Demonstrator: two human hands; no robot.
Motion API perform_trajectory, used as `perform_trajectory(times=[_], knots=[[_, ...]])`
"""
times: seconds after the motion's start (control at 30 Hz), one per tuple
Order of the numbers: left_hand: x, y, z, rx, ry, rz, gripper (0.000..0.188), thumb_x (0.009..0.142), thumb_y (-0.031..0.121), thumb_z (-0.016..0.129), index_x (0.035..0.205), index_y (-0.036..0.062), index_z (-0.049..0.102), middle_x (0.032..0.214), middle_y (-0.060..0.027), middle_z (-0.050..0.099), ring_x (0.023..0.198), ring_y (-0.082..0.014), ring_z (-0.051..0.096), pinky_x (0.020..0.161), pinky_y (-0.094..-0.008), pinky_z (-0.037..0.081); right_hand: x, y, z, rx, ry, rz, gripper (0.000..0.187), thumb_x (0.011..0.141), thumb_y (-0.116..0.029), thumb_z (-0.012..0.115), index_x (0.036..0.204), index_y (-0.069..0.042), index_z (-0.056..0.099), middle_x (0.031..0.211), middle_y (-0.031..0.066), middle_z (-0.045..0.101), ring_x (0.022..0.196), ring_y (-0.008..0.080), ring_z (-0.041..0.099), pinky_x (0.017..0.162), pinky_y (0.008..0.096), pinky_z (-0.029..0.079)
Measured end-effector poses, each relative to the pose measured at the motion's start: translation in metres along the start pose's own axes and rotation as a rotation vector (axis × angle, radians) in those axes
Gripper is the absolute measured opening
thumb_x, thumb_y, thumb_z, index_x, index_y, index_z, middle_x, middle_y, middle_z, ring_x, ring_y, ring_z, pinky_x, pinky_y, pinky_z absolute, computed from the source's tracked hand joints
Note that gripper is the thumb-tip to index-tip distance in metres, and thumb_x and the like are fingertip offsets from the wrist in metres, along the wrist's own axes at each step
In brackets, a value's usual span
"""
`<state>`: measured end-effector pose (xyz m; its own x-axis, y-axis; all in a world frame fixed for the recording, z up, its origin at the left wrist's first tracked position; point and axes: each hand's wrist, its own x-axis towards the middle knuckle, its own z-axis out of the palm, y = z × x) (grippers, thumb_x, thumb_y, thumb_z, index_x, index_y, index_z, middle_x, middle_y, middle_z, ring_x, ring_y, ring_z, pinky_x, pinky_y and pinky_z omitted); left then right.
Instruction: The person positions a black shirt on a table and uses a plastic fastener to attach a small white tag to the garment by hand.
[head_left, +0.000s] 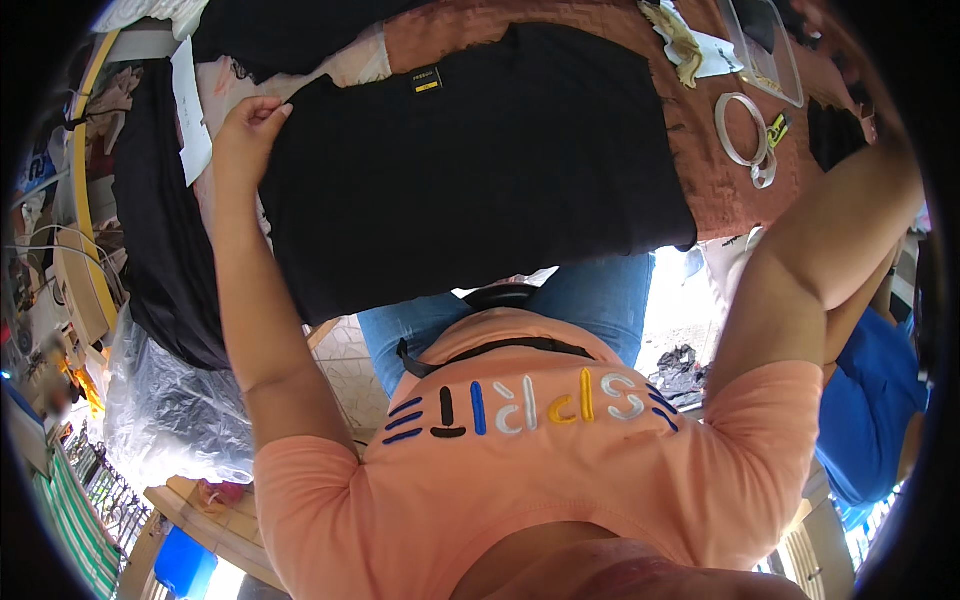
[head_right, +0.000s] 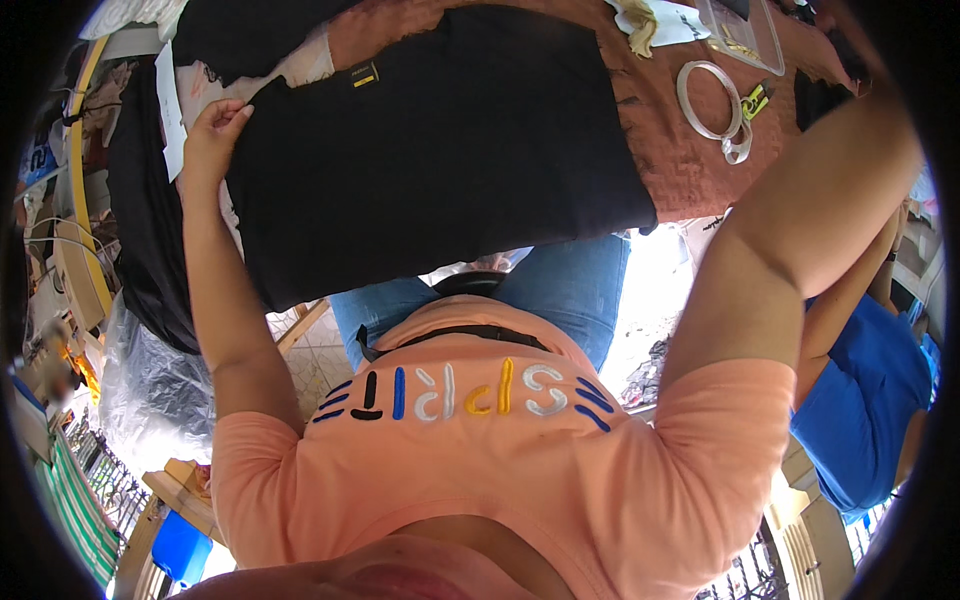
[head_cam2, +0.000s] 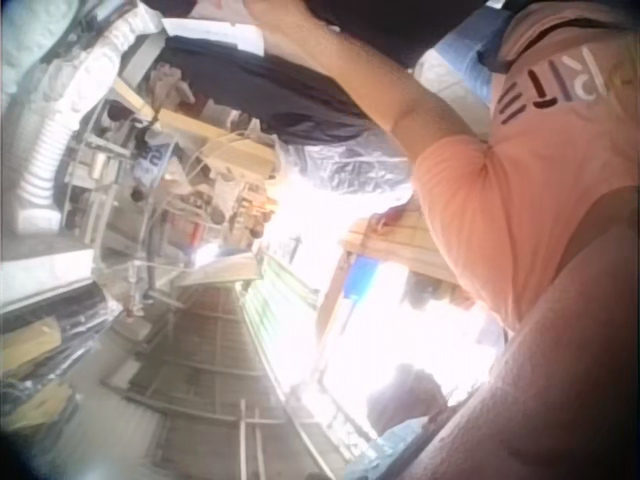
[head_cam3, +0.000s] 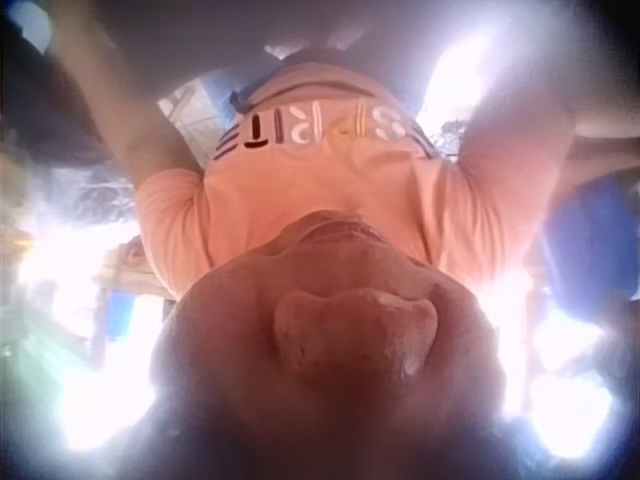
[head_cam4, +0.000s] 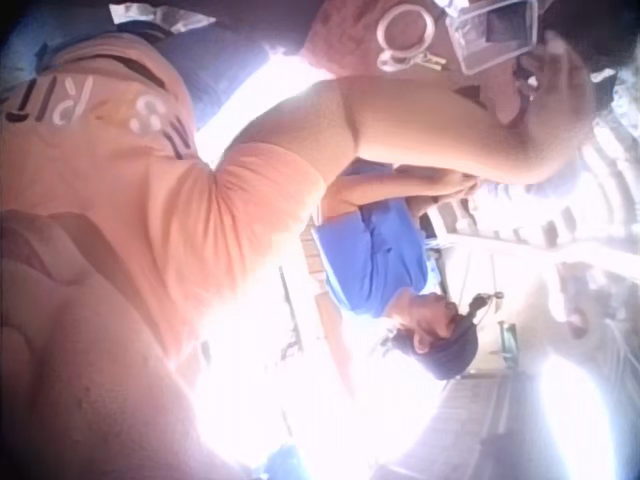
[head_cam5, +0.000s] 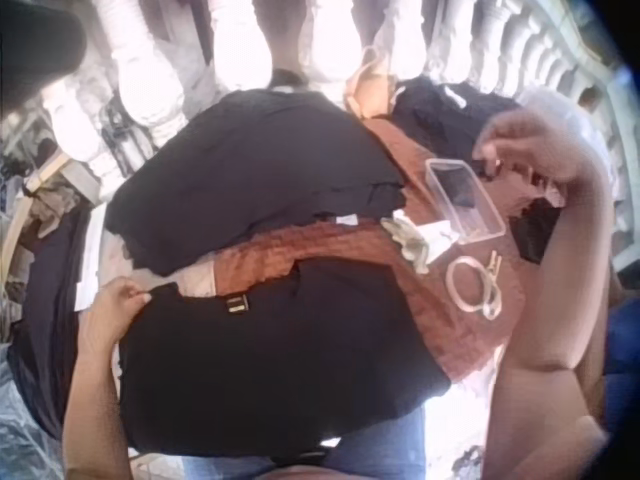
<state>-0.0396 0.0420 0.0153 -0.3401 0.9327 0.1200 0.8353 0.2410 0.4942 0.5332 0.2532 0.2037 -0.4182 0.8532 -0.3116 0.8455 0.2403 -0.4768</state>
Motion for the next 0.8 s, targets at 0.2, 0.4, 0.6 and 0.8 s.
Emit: perform_trajectory(times=[0.2, 0.4, 0.6, 0.8], knots=[[-0.052, 0.164, 0.073, -0.104, 0.017, 0.502, 0.033, 0.094, 0.024, 0.073, 0.123, 0.0095, 0.071, 0.137, -0.0098, 0.064, 0.130, -0.0325, 0.057, 0.110, -0.0441, 0.043, 0.006, 0.035, 0.115, 0.161, 0.035, -0.317, 0.021, 0.095, -0.024, 0.071, 0.107, -0.007, 0.071, 0.090, -0.0007, 0.063, 0.082, 0.0100, 0.057, 0.073, 0.0268, 0.045], [-0.058, 0.206, 0.127, 0.044, 0.064, 0.784, 0.047, 0.095, 0.041, 0.068, 0.133, 0.0136, 0.062, 0.141, -0.0100, 0.057, 0.133, -0.0369, 0.049, 0.109, -0.0517, 0.038, 0.043, 0.006, 0.184, -0.146, 0.198, -0.151, 0.024, 0.094, -0.029, 0.073, 0.096, -0.005, 0.067, 0.079, 0.0063, 0.068, 0.076, 0.0222, 0.065, 0.071, 0.0371, 0.051], [-0.055, 0.194, 0.150, 0.108, -0.081, 0.712, 0.073, 0.095, 0.063, 0.058, 0.154, 0.0205, 0.049, 0.164, -0.0092, 0.038, 0.154, -0.0386, 0.027, 0.121, -0.0636, 0.020, 0.049, 0.004, 0.197, -0.152, 0.446, -0.168, 0.023, 0.093, -0.030, 0.073, 0.104, -0.010, 0.074, 0.095, 0.0100, 0.073, 0.088, 0.0310, 0.071, 0.078, 0.0416, 0.054], [-0.046, 0.185, 0.138, -0.183, -0.046, 0.675, 0.068, 0.093, 0.060, 0.063, 0.145, 0.0169, 0.058, 0.158, -0.0115, 0.046, 0.153, -0.0375, 0.029, 0.123, -0.0605, 0.020, 0.064, -0.024, 0.227, -0.225, 0.668, -0.493, 0.028, 0.091, -0.032, 0.075, 0.114, -0.015, 0.077, 0.113, 0.0095, 0.072, 0.107, 0.0324, 0.067, 0.092, 0.0416, 0.052]])
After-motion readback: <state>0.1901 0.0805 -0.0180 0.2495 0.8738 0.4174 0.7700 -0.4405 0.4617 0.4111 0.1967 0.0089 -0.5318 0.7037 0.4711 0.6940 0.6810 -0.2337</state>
